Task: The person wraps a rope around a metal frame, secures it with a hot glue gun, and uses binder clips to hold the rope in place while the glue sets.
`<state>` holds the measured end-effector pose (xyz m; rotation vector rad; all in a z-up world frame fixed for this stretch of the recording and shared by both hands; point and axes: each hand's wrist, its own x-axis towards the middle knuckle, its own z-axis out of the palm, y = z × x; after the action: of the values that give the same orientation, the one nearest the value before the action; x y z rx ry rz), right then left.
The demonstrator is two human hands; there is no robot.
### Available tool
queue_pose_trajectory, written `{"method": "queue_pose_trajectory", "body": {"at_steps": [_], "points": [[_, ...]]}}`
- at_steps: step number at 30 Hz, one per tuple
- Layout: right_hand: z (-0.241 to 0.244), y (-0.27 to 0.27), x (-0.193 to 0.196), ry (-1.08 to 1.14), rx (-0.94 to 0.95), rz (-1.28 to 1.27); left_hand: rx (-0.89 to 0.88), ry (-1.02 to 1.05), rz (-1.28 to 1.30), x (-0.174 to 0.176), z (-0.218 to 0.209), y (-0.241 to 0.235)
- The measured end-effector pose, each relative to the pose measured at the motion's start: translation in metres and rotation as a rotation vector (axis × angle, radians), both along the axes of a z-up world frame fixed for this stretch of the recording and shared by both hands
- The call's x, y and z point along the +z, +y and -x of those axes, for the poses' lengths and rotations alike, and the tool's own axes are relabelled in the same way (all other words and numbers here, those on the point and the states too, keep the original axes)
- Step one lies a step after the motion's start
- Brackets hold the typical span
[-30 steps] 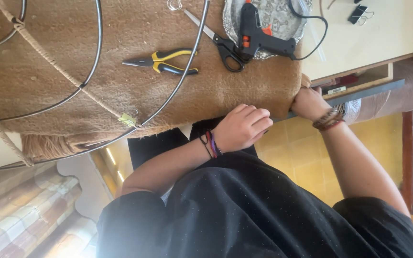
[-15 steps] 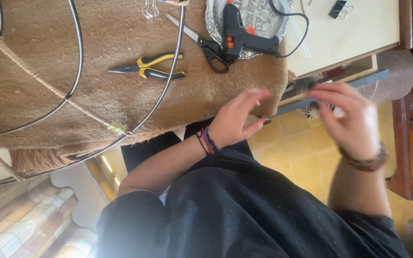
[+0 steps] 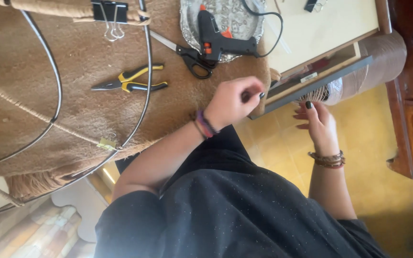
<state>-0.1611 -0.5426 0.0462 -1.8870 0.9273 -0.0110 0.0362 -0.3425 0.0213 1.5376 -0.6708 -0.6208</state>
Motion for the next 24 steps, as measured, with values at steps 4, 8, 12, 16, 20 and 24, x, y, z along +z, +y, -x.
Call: {"method": "queue_pose_trajectory", "body": {"at_steps": [4,8,12,16,20,24], "points": [[-0.006,0.014,-0.009,-0.161,-0.074,-0.601,-0.026,-1.023,-0.43,-0.007,0.019,-0.038],[0.0,0.005,-0.03,-0.237,-0.12,-0.754,-0.025,-1.135,-0.569,-0.001,0.026,-0.062],[0.013,-0.007,-0.057,-0.229,-0.127,-0.771,-0.339,-1.006,-0.785,0.019,0.009,-0.1],[0.003,0.003,-0.05,-0.258,-0.095,-0.744,-0.259,-0.984,-0.856,0.011,0.006,-0.14],[-0.017,0.013,-0.019,-0.186,-0.143,-0.731,-0.24,-0.974,-0.96,-0.02,-0.017,-0.182],[-0.014,0.008,-0.027,-0.207,-0.163,-0.786,-0.241,-1.034,-0.682,0.015,-0.003,-0.126]]}}
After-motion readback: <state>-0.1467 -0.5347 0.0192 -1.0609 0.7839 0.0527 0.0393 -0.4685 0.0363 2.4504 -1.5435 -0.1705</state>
